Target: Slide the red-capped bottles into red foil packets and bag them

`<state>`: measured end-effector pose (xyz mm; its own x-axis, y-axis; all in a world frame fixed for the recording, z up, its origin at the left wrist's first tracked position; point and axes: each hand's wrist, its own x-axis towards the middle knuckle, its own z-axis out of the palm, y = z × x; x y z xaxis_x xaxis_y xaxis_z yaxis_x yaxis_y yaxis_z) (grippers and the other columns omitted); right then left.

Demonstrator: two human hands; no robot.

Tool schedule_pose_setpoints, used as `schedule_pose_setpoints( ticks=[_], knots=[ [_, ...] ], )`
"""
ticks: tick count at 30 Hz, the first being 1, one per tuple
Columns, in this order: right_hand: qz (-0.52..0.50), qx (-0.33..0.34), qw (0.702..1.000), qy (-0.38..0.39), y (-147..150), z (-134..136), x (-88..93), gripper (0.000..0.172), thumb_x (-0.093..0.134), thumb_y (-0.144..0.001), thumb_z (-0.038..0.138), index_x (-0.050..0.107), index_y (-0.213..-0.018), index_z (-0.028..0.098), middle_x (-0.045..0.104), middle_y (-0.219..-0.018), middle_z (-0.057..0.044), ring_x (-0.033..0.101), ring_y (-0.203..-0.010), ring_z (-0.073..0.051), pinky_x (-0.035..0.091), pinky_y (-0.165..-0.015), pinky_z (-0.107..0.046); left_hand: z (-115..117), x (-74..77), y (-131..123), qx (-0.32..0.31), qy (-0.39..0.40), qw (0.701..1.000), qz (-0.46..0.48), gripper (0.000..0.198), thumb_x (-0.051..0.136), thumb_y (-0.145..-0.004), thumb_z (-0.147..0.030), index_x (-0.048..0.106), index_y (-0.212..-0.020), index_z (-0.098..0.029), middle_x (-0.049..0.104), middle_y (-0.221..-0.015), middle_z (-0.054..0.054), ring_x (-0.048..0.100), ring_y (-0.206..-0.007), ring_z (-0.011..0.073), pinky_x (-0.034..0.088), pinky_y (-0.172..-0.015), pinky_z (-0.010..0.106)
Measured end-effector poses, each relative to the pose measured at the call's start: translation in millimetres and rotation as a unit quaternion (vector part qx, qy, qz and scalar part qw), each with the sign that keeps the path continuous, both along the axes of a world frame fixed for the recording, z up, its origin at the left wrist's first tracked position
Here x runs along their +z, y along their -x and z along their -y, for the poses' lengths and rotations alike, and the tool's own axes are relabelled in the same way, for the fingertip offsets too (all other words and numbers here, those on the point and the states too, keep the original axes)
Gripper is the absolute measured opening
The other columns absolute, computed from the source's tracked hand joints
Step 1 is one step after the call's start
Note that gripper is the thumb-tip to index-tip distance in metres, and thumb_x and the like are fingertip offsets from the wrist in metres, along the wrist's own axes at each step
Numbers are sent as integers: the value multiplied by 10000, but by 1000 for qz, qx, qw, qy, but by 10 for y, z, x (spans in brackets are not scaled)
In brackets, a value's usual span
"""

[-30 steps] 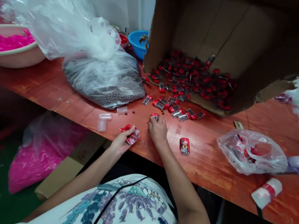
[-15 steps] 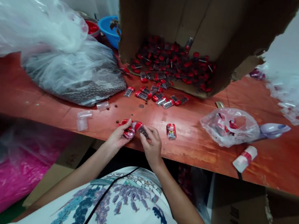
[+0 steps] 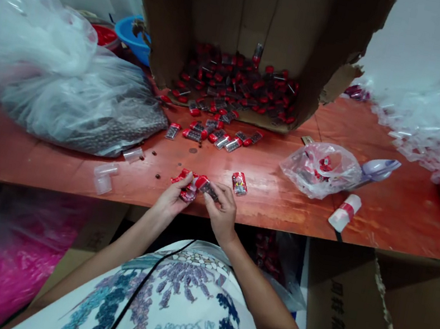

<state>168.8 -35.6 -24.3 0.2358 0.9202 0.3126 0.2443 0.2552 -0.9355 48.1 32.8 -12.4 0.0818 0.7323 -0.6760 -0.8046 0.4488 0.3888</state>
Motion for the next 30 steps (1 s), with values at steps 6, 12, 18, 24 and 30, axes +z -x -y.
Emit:
schedule_pose_setpoints(
  ticks=[6,12,18,24,30],
  knots=[
    [-21,-34,999,7,-23,-9,-2,324,582,-851,253,630,-1172,260,589,-1105,-68,584,-1007,-183,505,-858,-323,22,-10,-60,-3,1,1000,-6,103,659,-762,-61,621,-684,-118,672,-641,27,628,-550,108,534,-608,220],
    [-17,-11,1000,20,-26,1,-3,323,594,-840,254,639,-1159,265,600,-1083,-64,589,-991,-182,506,-853,-321,13,1,-87,12,-14,1000,-8,119,691,-732,-68,610,-666,-125,663,-634,15,623,-554,105,533,-627,225],
    [-48,-8,998,36,-26,-18,-47,312,616,-825,260,652,-1134,253,614,-1072,-60,595,-990,-184,505,-866,-328,16,2,-106,16,-43,998,-36,126,735,-680,-77,620,-657,-123,665,-623,11,617,-549,103,520,-627,221],
    [-34,30,998,38,-67,-45,-26,300,620,-816,239,660,-1112,264,629,-1042,-48,609,-949,-174,513,-846,-321,45,3,-88,38,-106,989,-92,207,810,-561,-111,636,-671,-124,670,-633,-6,617,-545,99,501,-603,215],
    [27,43,999,-11,-84,-35,41,292,610,-821,195,668,-1092,286,645,-1056,-46,605,-1008,-184,497,-902,-348,36,56,-82,49,-134,981,-129,271,838,-478,-129,626,-648,-131,649,-601,-26,599,-522,93,487,-577,208]
  ],
)
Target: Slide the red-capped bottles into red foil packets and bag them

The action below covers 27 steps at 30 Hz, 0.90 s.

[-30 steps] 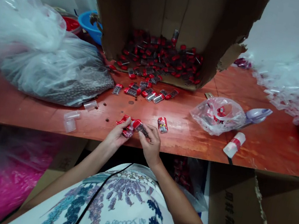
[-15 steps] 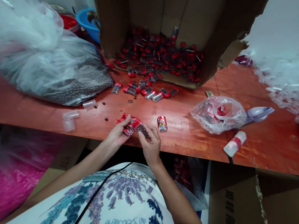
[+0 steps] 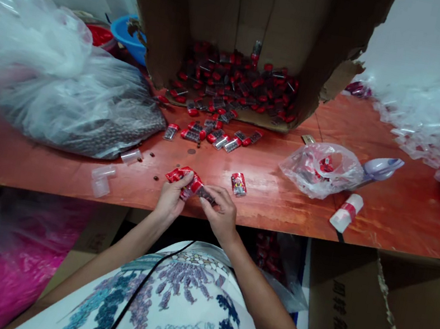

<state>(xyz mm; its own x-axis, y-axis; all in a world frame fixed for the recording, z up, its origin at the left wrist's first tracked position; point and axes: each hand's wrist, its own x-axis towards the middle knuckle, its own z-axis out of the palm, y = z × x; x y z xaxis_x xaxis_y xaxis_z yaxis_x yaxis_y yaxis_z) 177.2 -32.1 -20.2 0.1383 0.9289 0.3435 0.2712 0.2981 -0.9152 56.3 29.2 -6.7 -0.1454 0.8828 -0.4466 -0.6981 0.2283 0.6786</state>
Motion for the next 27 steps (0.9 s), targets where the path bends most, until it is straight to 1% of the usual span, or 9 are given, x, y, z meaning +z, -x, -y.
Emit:
schedule_pose_setpoints(
  ticks=[5,10,17,22,27],
  knots=[
    [16,10,1000,-16,-16,-5,27,314,607,-821,178,663,-1105,301,643,-1070,-41,610,-1012,-178,505,-887,-335,9,14,-5,25,-21,999,-12,279,833,-478,-125,628,-667,-130,654,-625,-25,597,-531,92,487,-580,210],
    [35,11,999,-19,-28,2,62,303,609,-817,186,669,-1092,298,650,-1050,-42,617,-993,-178,524,-842,-319,33,54,-10,35,-32,999,-22,277,827,-480,-121,626,-671,-133,647,-630,-30,594,-537,85,480,-577,198],
    [41,16,998,-33,-45,18,64,322,602,-815,173,665,-1104,298,642,-1035,-43,625,-943,-167,538,-734,-271,19,77,0,34,-35,999,-24,277,828,-489,-128,620,-672,-131,641,-622,-29,591,-542,86,484,-580,203],
    [39,9,999,-31,-40,9,78,302,614,-808,177,675,-1086,278,649,-1016,-46,618,-964,-169,523,-807,-292,47,58,-12,28,-31,999,-18,290,838,-478,-146,623,-673,-128,640,-617,-26,586,-528,85,476,-561,197],
    [-5,17,1000,-2,-52,-13,62,288,630,-803,182,681,-1074,265,649,-1024,-51,614,-958,-171,502,-847,-310,121,57,-42,13,-49,998,-40,267,832,-499,-170,621,-657,-129,624,-595,-39,564,-500,73,463,-552,191]
  ],
)
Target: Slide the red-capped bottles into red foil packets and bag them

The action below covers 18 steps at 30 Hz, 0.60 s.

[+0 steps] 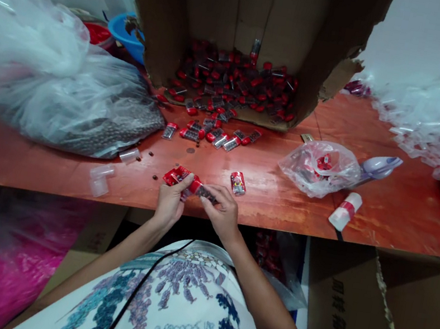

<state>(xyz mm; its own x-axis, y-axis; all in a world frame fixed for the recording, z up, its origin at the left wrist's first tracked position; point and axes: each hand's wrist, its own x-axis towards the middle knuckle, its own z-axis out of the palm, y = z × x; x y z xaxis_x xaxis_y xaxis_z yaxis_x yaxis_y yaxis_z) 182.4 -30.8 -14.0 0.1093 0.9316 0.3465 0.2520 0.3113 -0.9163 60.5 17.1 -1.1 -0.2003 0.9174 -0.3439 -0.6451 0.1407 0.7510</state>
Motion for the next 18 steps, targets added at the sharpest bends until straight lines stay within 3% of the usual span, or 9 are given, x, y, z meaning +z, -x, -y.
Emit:
schedule_pose_setpoints(
  ticks=[4,10,14,18],
  knots=[
    [-39,14,998,38,-32,-22,-23,285,646,-799,204,680,-1075,266,652,-1043,-51,609,-985,-182,494,-865,-321,25,-9,6,-8,-16,1000,-15,259,826,-519,-187,624,-671,-132,629,-620,-39,570,-523,77,466,-570,198],
    [-19,31,999,30,-43,-26,-19,279,621,-814,203,673,-1081,268,640,-1055,-48,591,-1006,-183,476,-888,-319,26,-23,21,20,-18,1000,-11,245,816,-545,-190,625,-690,-136,634,-633,-38,579,-546,79,468,-595,201],
    [-33,29,997,57,-23,-20,-70,385,612,-819,216,599,-1198,276,607,-1081,-45,589,-967,-168,488,-848,-295,35,-18,24,-15,-23,1000,-4,238,814,-546,-162,622,-685,-139,635,-636,-39,578,-551,78,477,-613,207],
    [-74,46,993,75,0,-12,-135,344,587,-839,235,618,-1178,282,625,-1074,-28,592,-999,-173,477,-887,-305,50,-7,36,-54,-22,998,8,244,818,-542,-153,630,-697,-149,637,-651,-43,582,-572,71,469,-630,194]
  ],
)
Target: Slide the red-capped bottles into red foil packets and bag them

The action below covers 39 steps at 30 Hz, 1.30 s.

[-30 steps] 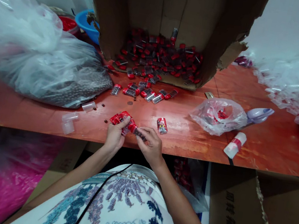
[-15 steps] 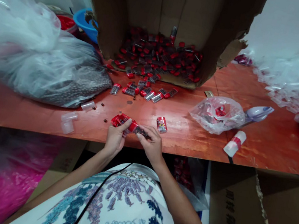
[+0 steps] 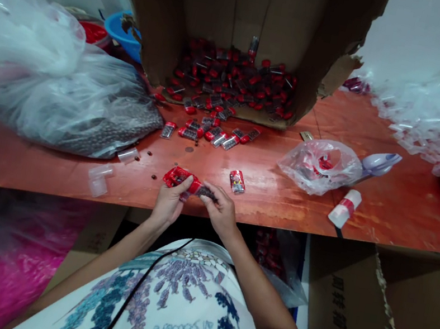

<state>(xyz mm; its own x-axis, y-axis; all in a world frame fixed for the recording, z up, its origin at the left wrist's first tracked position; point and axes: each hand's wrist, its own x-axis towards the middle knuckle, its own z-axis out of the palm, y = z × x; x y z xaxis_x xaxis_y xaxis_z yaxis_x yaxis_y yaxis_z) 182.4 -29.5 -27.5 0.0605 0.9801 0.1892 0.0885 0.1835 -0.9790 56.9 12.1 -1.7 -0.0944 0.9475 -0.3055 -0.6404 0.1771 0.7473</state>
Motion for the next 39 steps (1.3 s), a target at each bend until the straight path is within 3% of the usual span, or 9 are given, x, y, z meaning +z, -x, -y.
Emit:
schedule_pose_setpoints(
  ticks=[6,11,18,24,30,33,36,39],
  knots=[
    [-87,-27,994,65,76,21,-78,327,607,-805,237,640,-1129,263,649,-1039,-17,615,-877,-164,512,-786,-290,24,-21,33,-53,18,998,-14,204,803,-585,-189,648,-708,-140,647,-655,-23,587,-588,79,462,-629,196],
    [-131,-1,987,95,109,0,-63,337,615,-796,254,620,-1133,262,656,-958,-5,594,-714,-130,512,-702,-275,-13,-21,53,-28,41,999,11,226,819,-556,-169,647,-698,-134,656,-648,-19,591,-572,81,470,-619,200],
    [-164,19,982,92,69,2,-26,327,640,-784,294,623,-1109,268,645,-1039,-7,599,-834,-143,512,-743,-270,-90,-17,99,6,67,997,47,243,825,-538,-162,656,-709,-125,683,-680,8,624,-606,108,496,-656,229],
    [-143,35,983,113,62,29,-61,365,663,-763,335,631,-1117,251,661,-1004,-20,606,-785,-146,515,-649,-249,-95,-36,122,-3,72,997,27,259,833,-529,-176,661,-715,-123,687,-676,12,630,-597,108,507,-652,229],
    [-98,40,991,87,19,15,18,332,657,-764,306,654,-1091,247,673,-1055,-21,620,-962,-188,494,-865,-331,-39,-31,121,4,48,999,-23,252,836,-509,-169,668,-691,-125,680,-656,-1,625,-576,105,501,-628,215],
    [-93,24,992,84,4,11,40,331,662,-758,303,660,-1084,241,679,-1049,-23,622,-966,-190,478,-898,-344,-8,-28,137,-14,35,998,-57,237,830,-524,-190,672,-686,-121,671,-639,-3,613,-556,99,491,-608,209],
    [-102,-14,990,98,7,18,54,332,677,-742,293,668,-1069,234,682,-1032,-22,622,-922,-180,499,-829,-312,20,-3,156,-38,25,996,-81,238,824,-537,-206,677,-702,-120,668,-637,0,607,-549,104,496,-594,219],
    [-126,-30,984,122,18,27,63,359,683,-736,306,664,-1086,230,689,-972,-18,613,-775,-148,507,-651,-253,38,35,177,-75,20,992,-100,258,826,-532,-208,683,-728,-119,673,-648,10,610,-560,118,509,-588,237]
  ],
)
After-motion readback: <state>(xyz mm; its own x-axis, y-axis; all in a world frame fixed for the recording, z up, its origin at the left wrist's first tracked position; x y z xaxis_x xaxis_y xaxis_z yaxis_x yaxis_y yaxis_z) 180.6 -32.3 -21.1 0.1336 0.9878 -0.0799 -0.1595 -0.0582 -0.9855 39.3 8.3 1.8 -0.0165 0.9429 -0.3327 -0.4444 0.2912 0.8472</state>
